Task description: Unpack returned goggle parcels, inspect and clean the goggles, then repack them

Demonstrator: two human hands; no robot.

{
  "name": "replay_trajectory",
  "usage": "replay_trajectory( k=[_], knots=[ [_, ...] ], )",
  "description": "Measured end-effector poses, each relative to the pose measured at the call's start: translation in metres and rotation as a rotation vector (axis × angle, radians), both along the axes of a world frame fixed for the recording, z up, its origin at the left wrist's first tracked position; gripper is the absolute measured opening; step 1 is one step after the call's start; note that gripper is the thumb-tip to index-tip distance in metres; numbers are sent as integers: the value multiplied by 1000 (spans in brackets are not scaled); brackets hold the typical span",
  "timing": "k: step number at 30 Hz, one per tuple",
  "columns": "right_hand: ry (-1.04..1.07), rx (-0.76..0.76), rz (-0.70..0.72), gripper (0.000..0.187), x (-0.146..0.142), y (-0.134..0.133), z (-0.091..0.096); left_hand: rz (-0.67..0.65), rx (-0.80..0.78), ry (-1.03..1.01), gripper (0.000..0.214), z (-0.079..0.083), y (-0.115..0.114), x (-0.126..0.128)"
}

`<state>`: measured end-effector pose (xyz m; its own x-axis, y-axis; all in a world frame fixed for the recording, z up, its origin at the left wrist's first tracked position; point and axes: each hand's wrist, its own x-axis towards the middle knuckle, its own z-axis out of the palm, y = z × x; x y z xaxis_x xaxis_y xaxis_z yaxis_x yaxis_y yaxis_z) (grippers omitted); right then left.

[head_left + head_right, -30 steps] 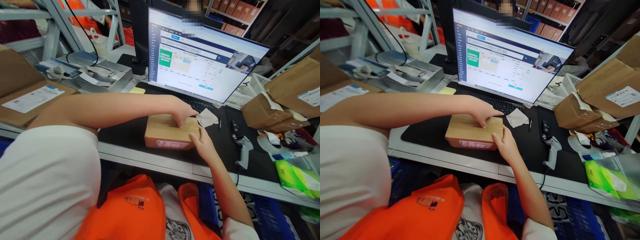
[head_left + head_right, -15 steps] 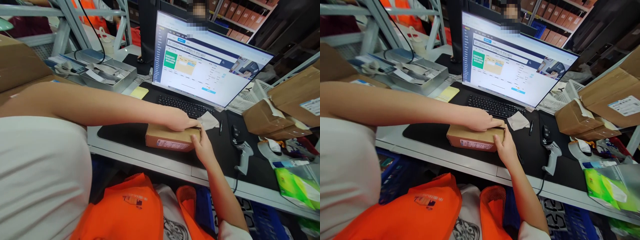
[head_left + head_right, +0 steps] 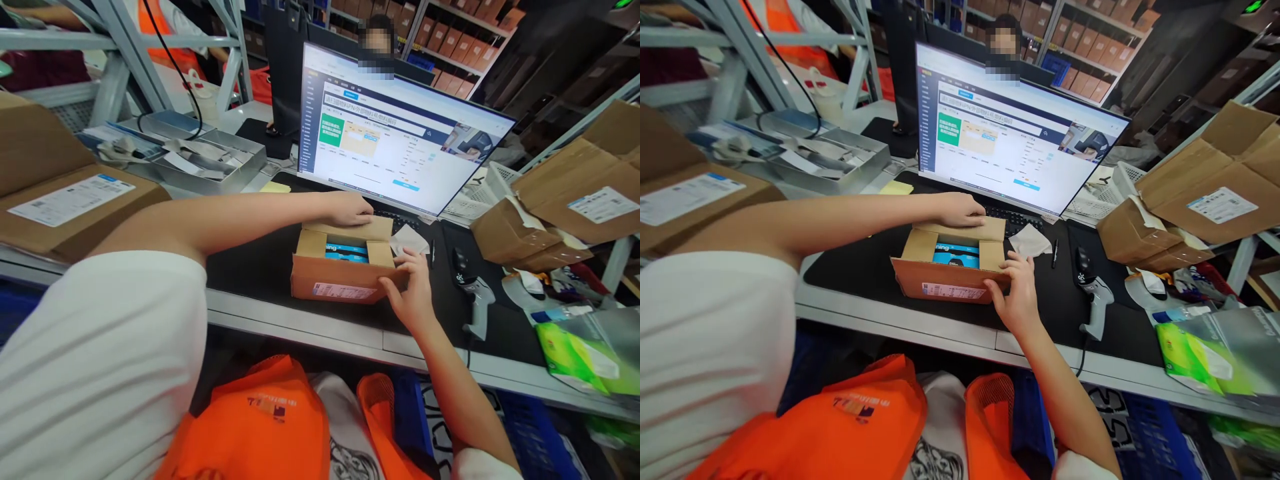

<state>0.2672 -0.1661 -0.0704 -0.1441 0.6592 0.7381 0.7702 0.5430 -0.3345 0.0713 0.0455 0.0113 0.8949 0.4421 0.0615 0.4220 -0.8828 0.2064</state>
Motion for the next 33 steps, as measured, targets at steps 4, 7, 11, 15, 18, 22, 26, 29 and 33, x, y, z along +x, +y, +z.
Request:
replay_trajectory(
  k=[4,7,11,15,18,22,26,29,33],
  knots=[
    [-91,250,49,45,1,-29,-29,-28,-48,-80,48,-33,13,1],
    [-197,239,29,46,1,-54,-61,-23,10,-135,46,-40,15,2],
    [-236,125,68,38,11,-70,-49,-158,259,-309,42,-14,-15,-14],
    [-59,-326,257,25,31,-42,29,-270,168,-366,39,8,-73,-62],
    [11,-599,272,45,26,4,71,-168,55,-305,44,-4,-107,-104],
    [-299,-680,402,53,-9,50,68,54,-45,-357,51,-34,-131,-133],
    [-382,-667,425,52,-15,52,54,42,-168,-388,50,-49,-139,-127],
    [-154,-470,348,40,11,34,54,30,-122,-489,56,-55,-141,-122],
    [230,-302,168,25,48,3,27,285,103,-855,49,-79,-148,-132]
  ],
)
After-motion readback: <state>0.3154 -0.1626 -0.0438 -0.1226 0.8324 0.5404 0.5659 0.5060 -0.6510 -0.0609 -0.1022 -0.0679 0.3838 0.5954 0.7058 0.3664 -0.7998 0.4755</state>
